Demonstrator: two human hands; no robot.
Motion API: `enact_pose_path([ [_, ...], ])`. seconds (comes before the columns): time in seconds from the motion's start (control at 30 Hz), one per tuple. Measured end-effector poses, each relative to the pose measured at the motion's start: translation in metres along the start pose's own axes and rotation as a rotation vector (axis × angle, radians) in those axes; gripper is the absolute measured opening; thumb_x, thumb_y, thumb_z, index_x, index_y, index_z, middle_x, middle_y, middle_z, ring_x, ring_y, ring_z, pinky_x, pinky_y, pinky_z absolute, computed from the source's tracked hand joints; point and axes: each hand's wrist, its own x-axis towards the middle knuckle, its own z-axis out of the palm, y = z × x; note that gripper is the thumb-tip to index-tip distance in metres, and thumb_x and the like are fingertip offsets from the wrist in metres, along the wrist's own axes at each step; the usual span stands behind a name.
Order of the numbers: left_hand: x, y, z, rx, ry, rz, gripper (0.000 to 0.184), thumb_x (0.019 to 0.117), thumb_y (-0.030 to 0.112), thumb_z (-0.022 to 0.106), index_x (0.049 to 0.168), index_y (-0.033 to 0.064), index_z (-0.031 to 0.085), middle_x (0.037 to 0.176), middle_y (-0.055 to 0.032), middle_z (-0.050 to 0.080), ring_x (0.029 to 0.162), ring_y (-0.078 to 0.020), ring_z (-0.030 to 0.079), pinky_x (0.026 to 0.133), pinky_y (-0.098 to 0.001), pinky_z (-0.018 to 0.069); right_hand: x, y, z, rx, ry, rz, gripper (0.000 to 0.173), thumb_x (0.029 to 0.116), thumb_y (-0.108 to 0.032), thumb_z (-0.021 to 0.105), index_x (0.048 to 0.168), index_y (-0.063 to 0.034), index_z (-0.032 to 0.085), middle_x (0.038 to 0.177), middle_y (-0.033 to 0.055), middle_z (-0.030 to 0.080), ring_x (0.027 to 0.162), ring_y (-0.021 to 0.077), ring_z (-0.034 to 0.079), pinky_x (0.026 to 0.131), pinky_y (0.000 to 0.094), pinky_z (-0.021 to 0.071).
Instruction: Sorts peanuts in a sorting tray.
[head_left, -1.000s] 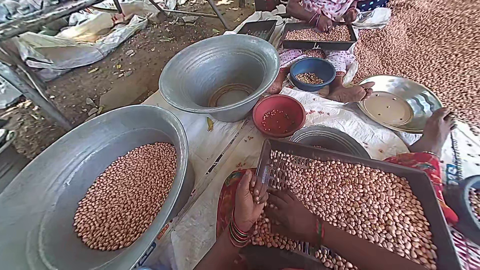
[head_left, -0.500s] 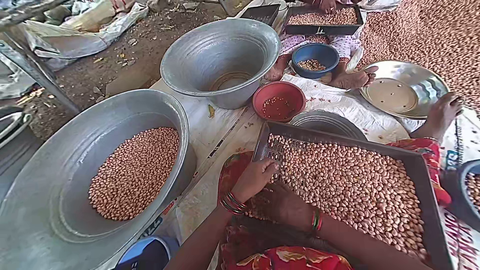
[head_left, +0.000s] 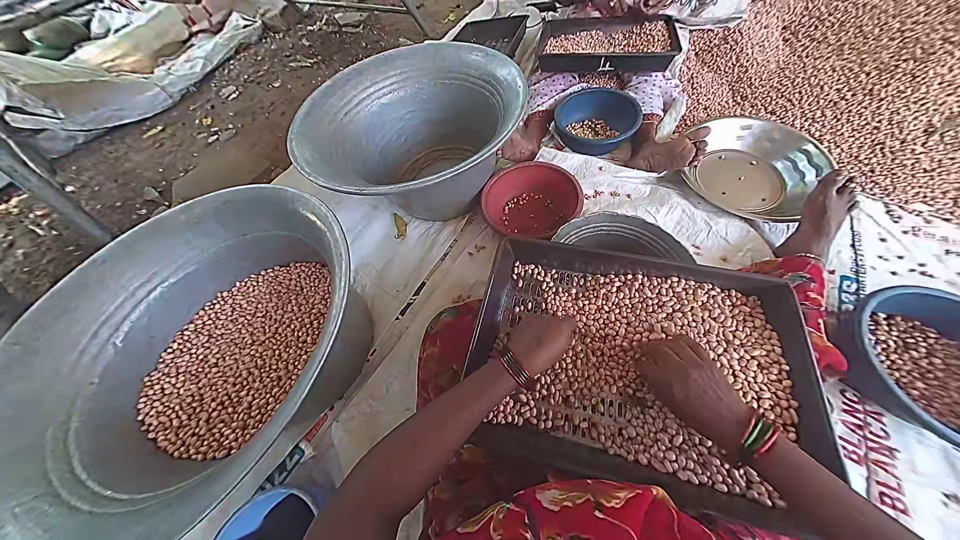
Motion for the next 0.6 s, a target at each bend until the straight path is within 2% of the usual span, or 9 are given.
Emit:
enact_pose_path([
  [0.07,0.002,0.001,0.001,0.001,0.020,-0.022,0.037,0.1113,0.020,0.037,0.135,0.0001,0.058,0.123,-0.0268,0.066,0.119,-0.0439,0.063,0.100,-0.0611,0.0462,0.023,-0.008,0.010,0.046,0.132,0.014,0.014,0.0905,-0.001,0.061,0.085,0.0006,0.074,0.091,0.0192,0.075,0.086,0.0402,0.075,0.073,0.0550,0.0593],
  [0.13,-0.001,-0.003,0.002,-0.019,0.041,-0.043,0.038,0.1114,0.021,0.038,0.135,0.0006,0.059,0.124,-0.0258,0.067,0.120,-0.0432,0.063,0.101,-0.0605,0.0463,0.048,-0.021,0.029,0.099,0.186,0.009,0.015,0.0921,-0.001,0.061,0.090,0.0001,0.075,0.091,0.0178,0.076,0.083,0.0380,0.075,0.069,0.0513,0.0602],
  [0.2,-0.010,-0.007,0.001,-0.056,0.057,-0.081,0.037,0.1111,0.020,0.039,0.135,-0.0004,0.059,0.126,-0.0254,0.066,0.122,-0.0420,0.062,0.103,-0.0589,0.0453,0.067,-0.030,0.049,0.073,0.178,-0.020,0.014,0.0905,0.002,0.062,0.093,0.0007,0.076,0.091,0.0185,0.076,0.080,0.0384,0.075,0.065,0.0506,0.0593],
  [0.3,-0.032,-0.014,-0.006,-0.096,0.049,-0.129,0.037,0.1113,0.021,0.039,0.136,0.0011,0.059,0.130,-0.0222,0.065,0.125,-0.0382,0.061,0.105,-0.0567,0.0450,0.081,-0.033,0.065,0.044,0.119,-0.057,0.012,0.0895,0.003,0.061,0.089,0.0051,0.073,0.088,0.0222,0.073,0.075,0.0409,0.073,0.062,0.0509,0.0578],
  [0.4,-0.049,-0.019,-0.003,-0.108,0.006,-0.146,0.037,0.1113,0.022,0.040,0.136,0.0027,0.061,0.127,-0.0230,0.066,0.122,-0.0401,0.063,0.102,-0.0582,0.0457,0.081,-0.032,0.059,0.188,0.027,0.025,0.016,0.0946,0.002,0.057,0.094,0.0090,0.071,0.093,0.0269,0.072,0.083,0.0444,0.074,0.070,0.0531,0.0595],
  [0.47,-0.056,-0.020,0.003,-0.102,-0.022,-0.138,0.037,0.1112,0.022,0.041,0.135,0.0027,0.061,0.124,-0.0239,0.067,0.119,-0.0415,0.064,0.100,-0.0595,0.0466,0.082,-0.030,0.036,0.429,-0.128,0.231,0.025,0.1008,-0.001,0.051,0.111,0.0109,0.071,0.110,0.0299,0.071,0.102,0.0451,0.071,0.088,0.0542,0.0566],
  [0.5,-0.058,-0.020,0.005,-0.098,-0.039,-0.136,0.037,0.1111,0.022,0.041,0.135,0.0028,0.061,0.122,-0.0241,0.068,0.117,-0.0418,0.064,0.100,-0.0596,0.0469,0.082,-0.028,0.024,0.559,-0.174,0.336,0.028,0.1014,-0.001,0.050,0.116,0.0103,0.070,0.116,0.0295,0.070,0.108,0.0421,0.070,0.095,0.0511,0.0539],
  [0.57,-0.061,-0.019,0.008,-0.088,-0.075,-0.138,0.036,0.1115,0.023,0.041,0.135,0.0033,0.062,0.120,-0.0238,0.069,0.116,-0.0416,0.065,0.099,-0.0588,0.0469,0.079,-0.024,0.004,0.741,-0.242,0.472,0.028,0.1004,0.000,0.049,0.118,0.0097,0.069,0.118,0.0277,0.067,0.107,0.0344,0.067,0.096,0.0439,0.0506],
  [0.6,-0.061,-0.019,0.010,-0.079,-0.086,-0.134,0.036,0.1115,0.023,0.041,0.134,0.0031,0.062,0.120,-0.0240,0.069,0.116,-0.0418,0.065,0.099,-0.0591,0.0468,0.075,-0.025,-0.001,0.761,-0.261,0.470,0.027,0.0993,0.001,0.049,0.116,0.0102,0.069,0.116,0.0276,0.067,0.105,0.0334,0.067,0.094,0.0428,0.0509],
])
